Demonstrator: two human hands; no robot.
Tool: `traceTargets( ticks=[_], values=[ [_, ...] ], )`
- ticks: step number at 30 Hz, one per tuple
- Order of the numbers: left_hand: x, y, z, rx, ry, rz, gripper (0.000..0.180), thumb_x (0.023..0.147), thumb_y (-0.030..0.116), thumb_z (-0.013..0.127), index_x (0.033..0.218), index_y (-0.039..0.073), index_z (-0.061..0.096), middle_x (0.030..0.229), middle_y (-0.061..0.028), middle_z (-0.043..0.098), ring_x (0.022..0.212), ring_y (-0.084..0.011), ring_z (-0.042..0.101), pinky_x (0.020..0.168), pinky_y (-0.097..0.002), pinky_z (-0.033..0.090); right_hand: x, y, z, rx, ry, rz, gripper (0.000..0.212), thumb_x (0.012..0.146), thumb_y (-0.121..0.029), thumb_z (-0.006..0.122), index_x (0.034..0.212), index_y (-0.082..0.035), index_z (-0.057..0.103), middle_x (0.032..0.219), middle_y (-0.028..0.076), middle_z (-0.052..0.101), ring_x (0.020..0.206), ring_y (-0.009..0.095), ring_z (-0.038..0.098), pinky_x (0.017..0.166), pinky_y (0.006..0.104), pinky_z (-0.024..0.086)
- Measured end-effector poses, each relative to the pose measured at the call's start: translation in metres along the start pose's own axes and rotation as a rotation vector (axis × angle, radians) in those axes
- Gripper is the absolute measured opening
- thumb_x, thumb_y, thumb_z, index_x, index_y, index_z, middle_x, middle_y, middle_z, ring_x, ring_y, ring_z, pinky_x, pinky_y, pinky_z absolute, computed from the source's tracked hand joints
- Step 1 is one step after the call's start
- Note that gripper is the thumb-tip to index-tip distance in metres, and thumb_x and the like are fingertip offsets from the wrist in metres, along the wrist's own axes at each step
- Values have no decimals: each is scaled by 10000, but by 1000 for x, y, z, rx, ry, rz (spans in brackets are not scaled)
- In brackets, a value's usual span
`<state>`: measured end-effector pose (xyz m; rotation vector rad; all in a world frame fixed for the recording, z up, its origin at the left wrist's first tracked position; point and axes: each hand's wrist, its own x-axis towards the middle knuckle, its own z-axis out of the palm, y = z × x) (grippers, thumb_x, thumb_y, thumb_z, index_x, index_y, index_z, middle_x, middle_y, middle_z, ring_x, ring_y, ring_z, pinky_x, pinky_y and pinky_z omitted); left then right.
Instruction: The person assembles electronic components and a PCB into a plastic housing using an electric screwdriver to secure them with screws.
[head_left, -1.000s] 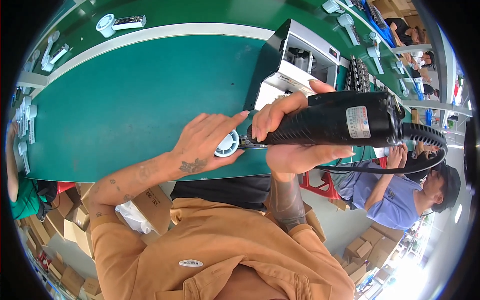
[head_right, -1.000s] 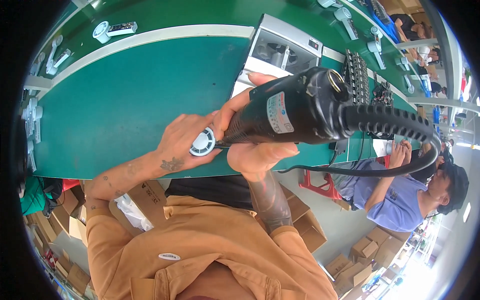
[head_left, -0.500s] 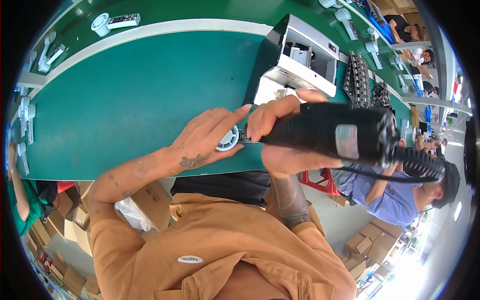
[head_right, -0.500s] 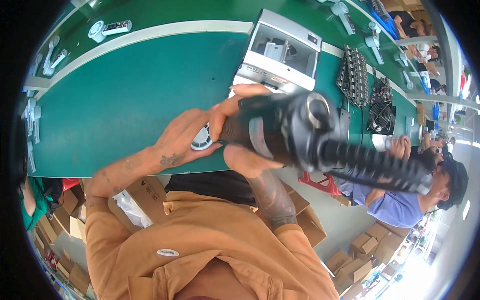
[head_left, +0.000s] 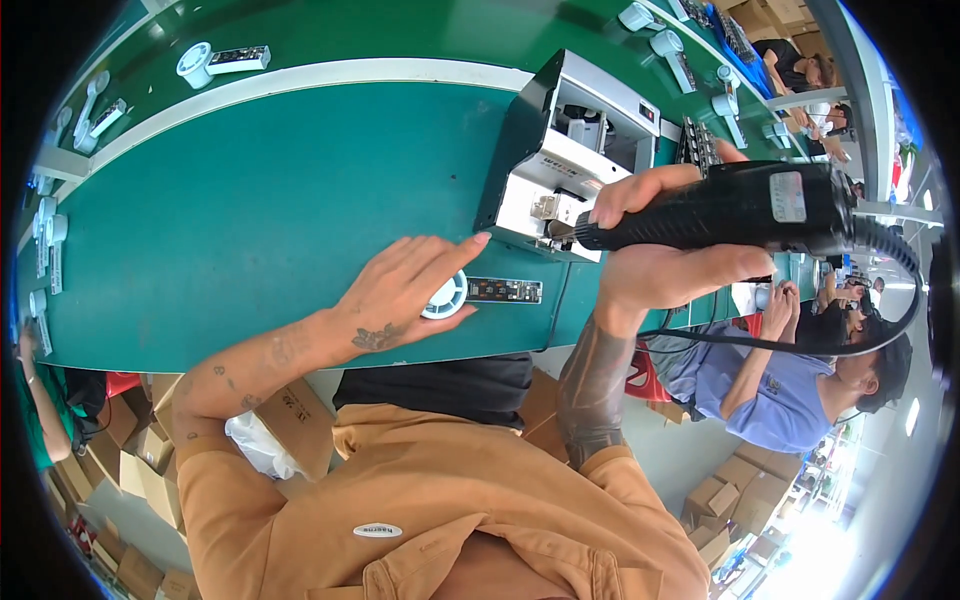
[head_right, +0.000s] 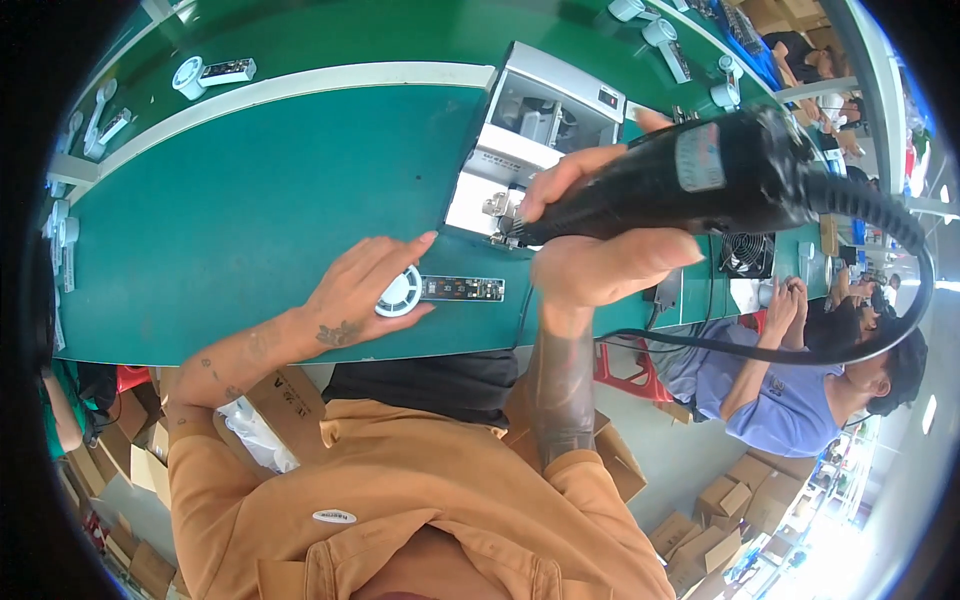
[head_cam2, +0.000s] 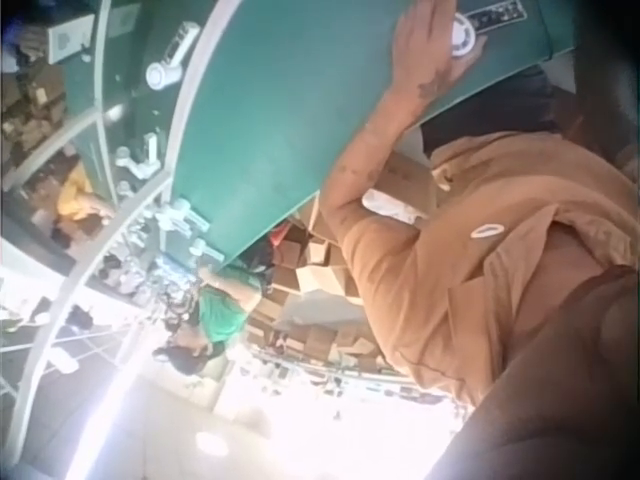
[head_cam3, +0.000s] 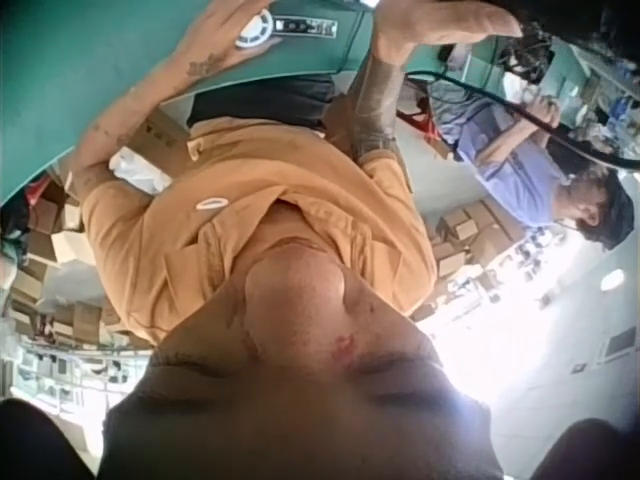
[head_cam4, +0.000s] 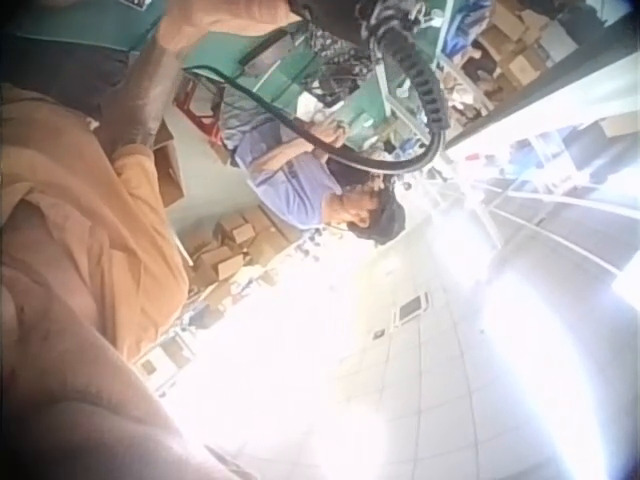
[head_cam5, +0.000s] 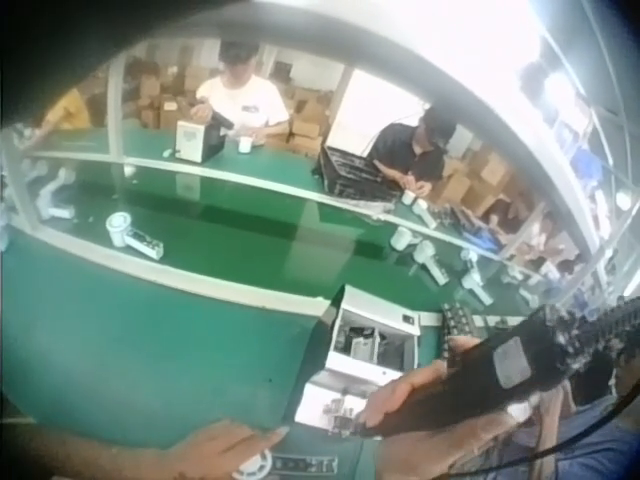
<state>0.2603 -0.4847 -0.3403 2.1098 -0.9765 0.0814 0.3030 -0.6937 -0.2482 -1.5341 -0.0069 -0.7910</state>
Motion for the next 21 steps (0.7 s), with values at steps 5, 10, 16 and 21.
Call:
traceTargets(
  ticks=[5,10,16,21],
  values=[
    [-3,-12,-10,0,3,16,824,683,147,856,1398,-4,476,984,-131,593,849,-301,583,749,-395,493,-21,0,10,126,26,157,989,842,-865,228,1328,-13,352,577,118,463,381,219,451,362,347,409],
    [-6,-14,-10,40,-61,1,848,691,168,852,1421,10,452,1018,-127,586,876,-297,589,769,-388,494,-58,1,5,796,-163,215,1052,795,-888,344,1466,-83,251,709,154,547,497,269,531,438,422,459],
    [-7,-17,-9,48,-57,-2,866,694,179,846,1438,23,432,1018,-122,583,888,-293,593,774,-388,495,-76,11,17,825,-220,293,1044,792,-866,413,1483,-95,278,720,182,573,523,270,533,502,404,465],
    [-8,-15,-7,56,-56,-4,865,688,171,844,1439,36,437,1016,-119,584,890,-295,595,778,-388,497,-74,12,18,813,-197,320,1092,753,-921,341,1441,-74,300,677,176,560,502,263,516,477,386,446]
  ],
)
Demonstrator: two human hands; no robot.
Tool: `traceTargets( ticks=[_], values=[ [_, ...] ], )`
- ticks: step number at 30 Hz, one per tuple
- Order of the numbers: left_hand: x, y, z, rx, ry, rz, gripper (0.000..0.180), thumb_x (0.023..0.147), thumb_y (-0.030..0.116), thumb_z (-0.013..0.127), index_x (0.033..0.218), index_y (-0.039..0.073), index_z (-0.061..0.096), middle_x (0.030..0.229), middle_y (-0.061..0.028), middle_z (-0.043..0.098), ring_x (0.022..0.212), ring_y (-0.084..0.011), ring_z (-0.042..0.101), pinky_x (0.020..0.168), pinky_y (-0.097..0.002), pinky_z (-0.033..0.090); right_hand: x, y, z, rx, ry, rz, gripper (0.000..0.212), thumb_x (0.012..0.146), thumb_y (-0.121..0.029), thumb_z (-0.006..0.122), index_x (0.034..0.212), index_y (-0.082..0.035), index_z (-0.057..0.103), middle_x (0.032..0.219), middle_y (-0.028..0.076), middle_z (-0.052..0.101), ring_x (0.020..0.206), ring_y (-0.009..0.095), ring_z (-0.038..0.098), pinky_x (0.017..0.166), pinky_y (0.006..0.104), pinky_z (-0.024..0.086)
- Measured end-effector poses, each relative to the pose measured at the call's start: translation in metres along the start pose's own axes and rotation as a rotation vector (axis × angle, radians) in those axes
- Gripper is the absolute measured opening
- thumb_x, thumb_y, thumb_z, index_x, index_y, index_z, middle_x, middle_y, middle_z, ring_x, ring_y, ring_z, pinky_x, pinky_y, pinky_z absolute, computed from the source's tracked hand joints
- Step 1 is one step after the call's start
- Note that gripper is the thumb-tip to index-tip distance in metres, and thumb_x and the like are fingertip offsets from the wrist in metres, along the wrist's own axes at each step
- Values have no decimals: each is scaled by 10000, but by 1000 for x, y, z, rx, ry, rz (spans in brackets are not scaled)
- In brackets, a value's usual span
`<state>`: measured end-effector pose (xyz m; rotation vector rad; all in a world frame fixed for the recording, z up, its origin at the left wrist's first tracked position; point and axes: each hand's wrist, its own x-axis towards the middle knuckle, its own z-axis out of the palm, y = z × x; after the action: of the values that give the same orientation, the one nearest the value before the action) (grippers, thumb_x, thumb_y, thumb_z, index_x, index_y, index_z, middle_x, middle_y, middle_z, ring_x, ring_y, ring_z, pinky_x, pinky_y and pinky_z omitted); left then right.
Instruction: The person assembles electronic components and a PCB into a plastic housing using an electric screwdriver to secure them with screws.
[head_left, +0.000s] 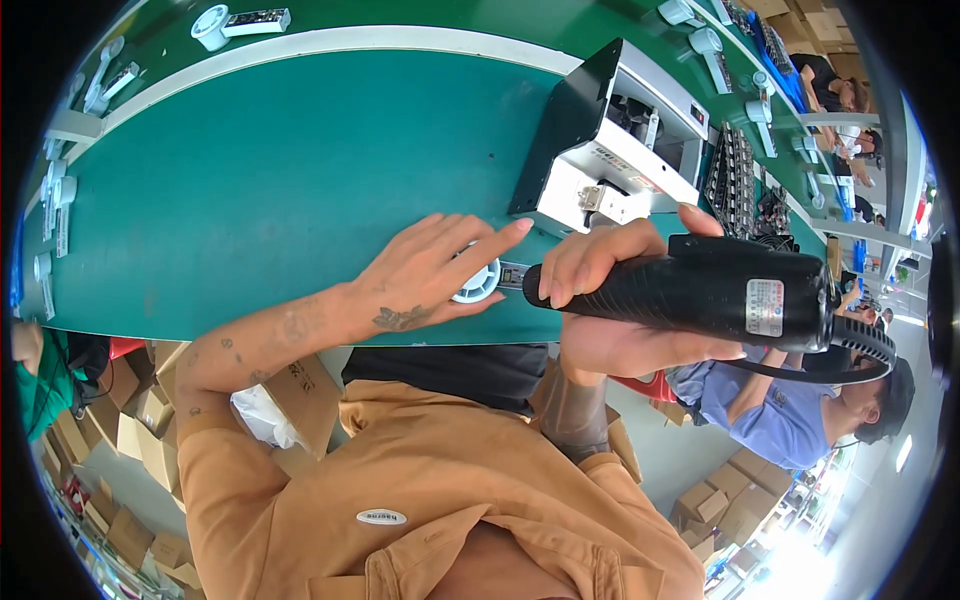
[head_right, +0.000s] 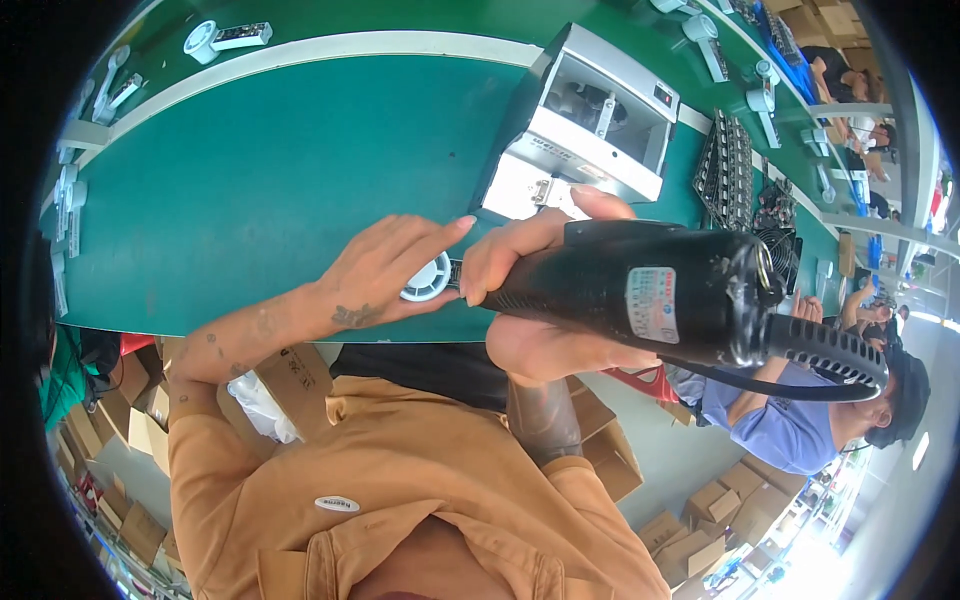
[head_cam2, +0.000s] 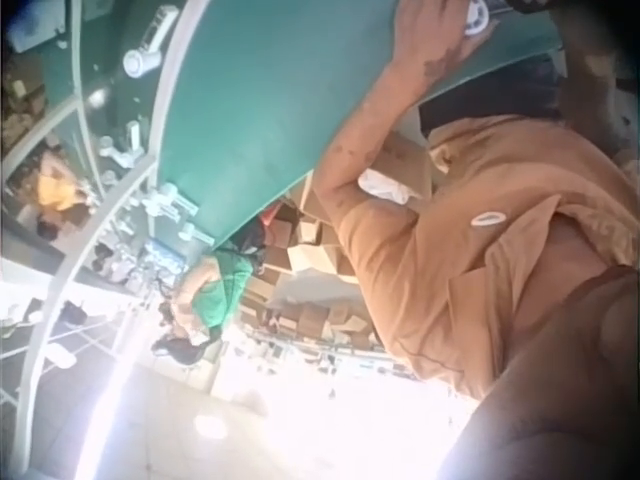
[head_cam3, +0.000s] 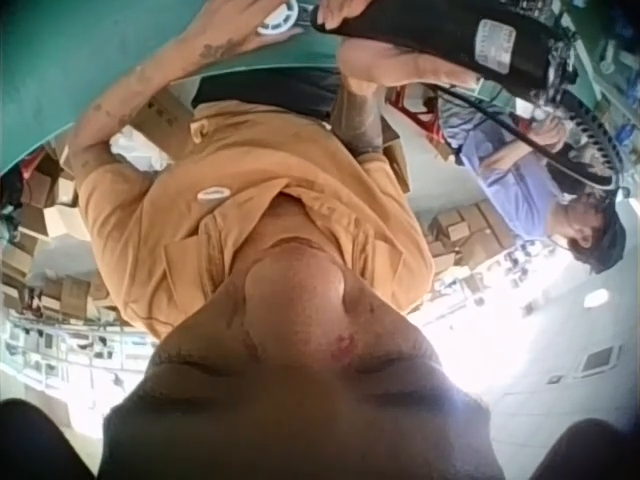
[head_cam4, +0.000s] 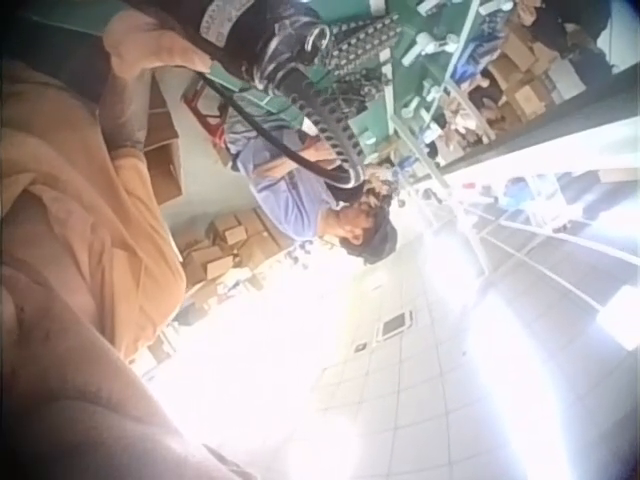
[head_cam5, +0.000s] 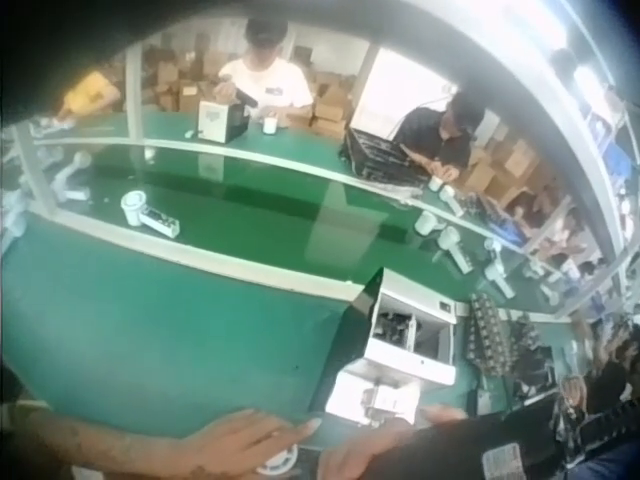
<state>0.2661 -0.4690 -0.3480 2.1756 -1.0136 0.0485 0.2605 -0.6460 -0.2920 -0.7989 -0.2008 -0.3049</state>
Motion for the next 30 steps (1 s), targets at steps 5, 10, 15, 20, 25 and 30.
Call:
traceTargets(
  ticks=[5,10,15,20,25,30],
  values=[
    [1,3,5,2,-2,-11,861,685,160,840,1438,41,442,1026,-118,579,896,-288,591,777,-384,497,-3,1,-6,90,8,4,1047,773,-895,360,1407,-63,333,700,179,571,518,269,528,492,395,456],
    [-2,0,-1,-11,14,16,831,719,157,825,1449,75,436,1022,-91,563,874,-265,578,766,-369,495,-2,0,-9,19,-245,-57,725,881,-592,602,1293,-11,464,791,213,631,613,283,601,583,399,506],
    [2,-4,-2,-52,7,41,811,743,138,804,1460,120,426,1013,-80,549,851,-268,565,753,-376,489,-1,-4,-8,26,-283,93,421,752,-48,699,1144,13,556,822,186,656,745,245,627,714,376,514],
    [-2,-2,-6,-66,-12,-13,794,754,154,801,1455,110,431,999,-85,545,852,-285,569,745,-381,495,-6,-17,1,-418,-346,151,765,856,-685,592,1184,-2,489,798,204,580,600,309,564,525,447,467],
    [2,5,-4,50,-12,19,725,752,182,804,1405,89,502,993,-96,562,862,-269,586,735,-372,499,-11,-29,-22,0,-247,-109,674,928,-649,501,1301,-89,455,775,168,581,570,290,560,512,428,467],
    [3,-3,-24,400,-110,89,525,733,360,816,1144,78,650,916,-63,569,614,-190,593,526,-314,469,-26,-51,-67,128,240,-48,732,954,-734,250,1297,-119,448,638,77,470,425,197,447,397,357,394]
  ],
)
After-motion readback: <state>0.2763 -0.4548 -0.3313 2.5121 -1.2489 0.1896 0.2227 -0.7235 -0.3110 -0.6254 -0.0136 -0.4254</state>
